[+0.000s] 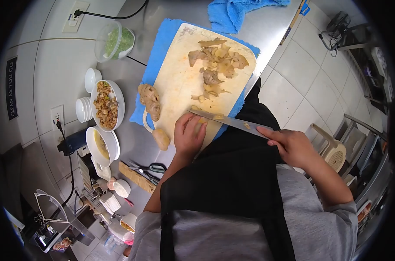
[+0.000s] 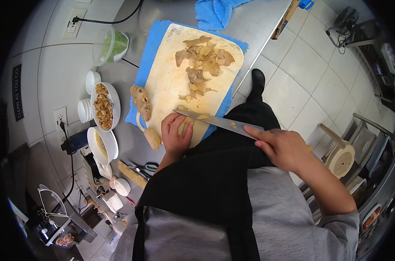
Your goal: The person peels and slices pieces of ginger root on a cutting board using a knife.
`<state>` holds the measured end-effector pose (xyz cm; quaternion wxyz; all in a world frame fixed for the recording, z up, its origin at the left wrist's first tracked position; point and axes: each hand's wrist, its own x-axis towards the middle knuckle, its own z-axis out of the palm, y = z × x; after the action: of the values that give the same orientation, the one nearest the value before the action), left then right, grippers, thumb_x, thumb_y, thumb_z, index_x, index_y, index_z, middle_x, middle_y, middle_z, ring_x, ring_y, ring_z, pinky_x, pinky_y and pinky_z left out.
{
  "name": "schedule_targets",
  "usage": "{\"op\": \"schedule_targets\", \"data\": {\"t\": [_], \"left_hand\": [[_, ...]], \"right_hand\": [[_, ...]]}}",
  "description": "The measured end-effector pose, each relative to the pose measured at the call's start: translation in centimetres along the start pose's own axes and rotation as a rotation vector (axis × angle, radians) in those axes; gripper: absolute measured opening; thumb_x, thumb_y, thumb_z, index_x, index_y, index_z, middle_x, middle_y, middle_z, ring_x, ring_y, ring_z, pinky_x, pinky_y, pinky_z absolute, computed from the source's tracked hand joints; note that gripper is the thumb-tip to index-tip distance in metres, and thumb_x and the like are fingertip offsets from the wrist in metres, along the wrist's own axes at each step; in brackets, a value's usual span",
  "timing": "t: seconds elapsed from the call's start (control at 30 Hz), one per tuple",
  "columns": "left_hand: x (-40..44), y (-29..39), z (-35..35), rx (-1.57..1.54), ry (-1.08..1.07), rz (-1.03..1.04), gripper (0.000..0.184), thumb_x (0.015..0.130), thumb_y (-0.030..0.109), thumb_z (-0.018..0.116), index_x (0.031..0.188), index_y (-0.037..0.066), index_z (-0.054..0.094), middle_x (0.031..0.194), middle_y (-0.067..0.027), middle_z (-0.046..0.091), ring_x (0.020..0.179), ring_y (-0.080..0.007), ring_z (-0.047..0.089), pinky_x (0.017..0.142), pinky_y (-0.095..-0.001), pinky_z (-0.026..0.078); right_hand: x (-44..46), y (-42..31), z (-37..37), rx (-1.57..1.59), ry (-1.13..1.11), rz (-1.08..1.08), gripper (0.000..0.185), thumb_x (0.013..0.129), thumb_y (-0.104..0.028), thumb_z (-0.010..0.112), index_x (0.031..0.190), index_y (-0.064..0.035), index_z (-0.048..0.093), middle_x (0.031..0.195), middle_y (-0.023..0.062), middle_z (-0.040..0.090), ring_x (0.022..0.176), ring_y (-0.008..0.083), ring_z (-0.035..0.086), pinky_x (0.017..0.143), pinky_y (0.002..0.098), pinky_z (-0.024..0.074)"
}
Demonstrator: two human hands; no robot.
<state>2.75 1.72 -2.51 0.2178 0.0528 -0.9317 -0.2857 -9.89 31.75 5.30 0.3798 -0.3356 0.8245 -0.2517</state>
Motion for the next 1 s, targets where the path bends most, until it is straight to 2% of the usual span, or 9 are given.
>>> {"op": "schedule_targets", "data": {"t": [0.13,0.37,0.43,0.53,0.73,0.77,0.83,0.97,1.0], "left_hand": [[-0.3,-0.2,0.1,0.018,-0.006,0.018,0.039,0.075,0.004,0.08,0.11,0.003,0.064,0.114,-0.0157,0.055,0.101,-0.0277,0.06,0.082,-0.0333,0.055],[-0.2,0.1,0.1,0.028,0.012,0.019,0.038,0.075,0.003,0.08,0.11,0.003,0.065,0.115,-0.0157,0.055,0.101,-0.0274,0.061,0.082,-0.0324,0.055],[-0.1,0.0,0.1,0.005,0.004,0.017,0.037,0.075,0.003,0.08,0.109,0.002,0.065,0.115,-0.0159,0.055,0.101,-0.0272,0.061,0.082,-0.0322,0.055],[-0.1,-0.1,0.2,-0.041,0.016,0.012,0.037,0.074,0.002,0.079,0.108,0.003,0.065,0.114,-0.0157,0.055,0.097,-0.0275,0.058,0.082,-0.0344,0.051],[0.0,-0.3,0.0,-0.062,-0.005,0.019,0.037,0.074,0.001,0.079,0.108,0.003,0.065,0.115,-0.0157,0.055,0.097,-0.0261,0.058,0.08,-0.0328,0.05],[0.0,-0.4,0.1,-0.063,-0.005,0.018,0.037,0.074,0.001,0.079,0.108,0.003,0.065,0.115,-0.0157,0.055,0.097,-0.0261,0.058,0.08,-0.0328,0.05],[0.1,-0.5,0.1,-0.069,0.002,0.036,0.037,0.074,0.0,0.078,0.109,0.003,0.065,0.116,-0.0159,0.054,0.097,-0.0259,0.057,0.079,-0.0325,0.05],[0.0,-0.6,0.0,-0.084,-0.019,0.029,0.038,0.075,0.0,0.078,0.11,0.003,0.065,0.117,-0.0165,0.052,0.098,-0.0263,0.057,0.079,-0.0327,0.051],[0.1,-0.6,-0.1,-0.083,-0.026,0.023,0.035,0.076,0.002,0.077,0.11,0.001,0.065,0.116,-0.0183,0.053,0.101,-0.0289,0.059,0.084,-0.0345,0.054]], "right_hand": [[-2.4,-1.0,-0.1,-0.154,0.094,0.042,0.041,0.096,-0.034,0.053,0.137,-0.0369,0.053,0.069,0.0088,0.056,0.061,0.0289,0.06,0.058,0.04,0.0504],[-3.0,-1.8,0.2,-0.183,0.076,0.105,0.043,0.096,-0.032,0.055,0.138,-0.0369,0.052,0.07,0.0085,0.056,0.06,0.029,0.06,0.058,0.0403,0.05],[-2.9,-1.9,0.1,-0.146,0.08,0.101,0.067,0.082,-0.005,0.056,0.14,-0.038,0.05,0.071,0.0095,0.058,0.061,0.0308,0.061,0.06,0.0419,0.0504],[-2.6,-2.1,0.2,-0.136,0.074,0.104,0.068,0.082,-0.004,0.056,0.14,-0.0376,0.05,0.075,0.0088,0.062,0.065,0.0311,0.063,0.062,0.0418,0.0513],[-1.6,-2.7,-0.1,-0.103,0.028,0.11,0.06,0.085,-0.009,0.058,0.139,-0.0346,0.051,0.082,0.0075,0.067,0.073,0.031,0.065,0.068,0.0414,0.0524],[-1.5,-2.7,-0.1,-0.104,0.028,0.111,0.06,0.085,-0.009,0.058,0.139,-0.0346,0.051,0.082,0.0075,0.067,0.073,0.031,0.065,0.068,0.0414,0.0524],[-1.2,-2.8,-0.1,-0.11,0.05,0.065,0.045,0.095,-0.025,0.054,0.139,-0.0325,0.051,0.073,0.0105,0.061,0.066,0.031,0.062,0.063,0.0427,0.0509],[-0.4,-2.9,-0.7,-0.046,0.075,0.004,0.045,0.095,-0.025,0.054,0.139,-0.0297,0.051,0.074,0.0125,0.063,0.067,0.0326,0.063,0.064,0.0435,0.0511],[-0.3,-3.3,-1.4,-0.048,0.014,0.045,0.044,0.095,-0.025,0.054,0.139,-0.0287,0.051,0.073,0.0133,0.064,0.067,0.0334,0.063,0.065,0.0438,0.0511]]}}
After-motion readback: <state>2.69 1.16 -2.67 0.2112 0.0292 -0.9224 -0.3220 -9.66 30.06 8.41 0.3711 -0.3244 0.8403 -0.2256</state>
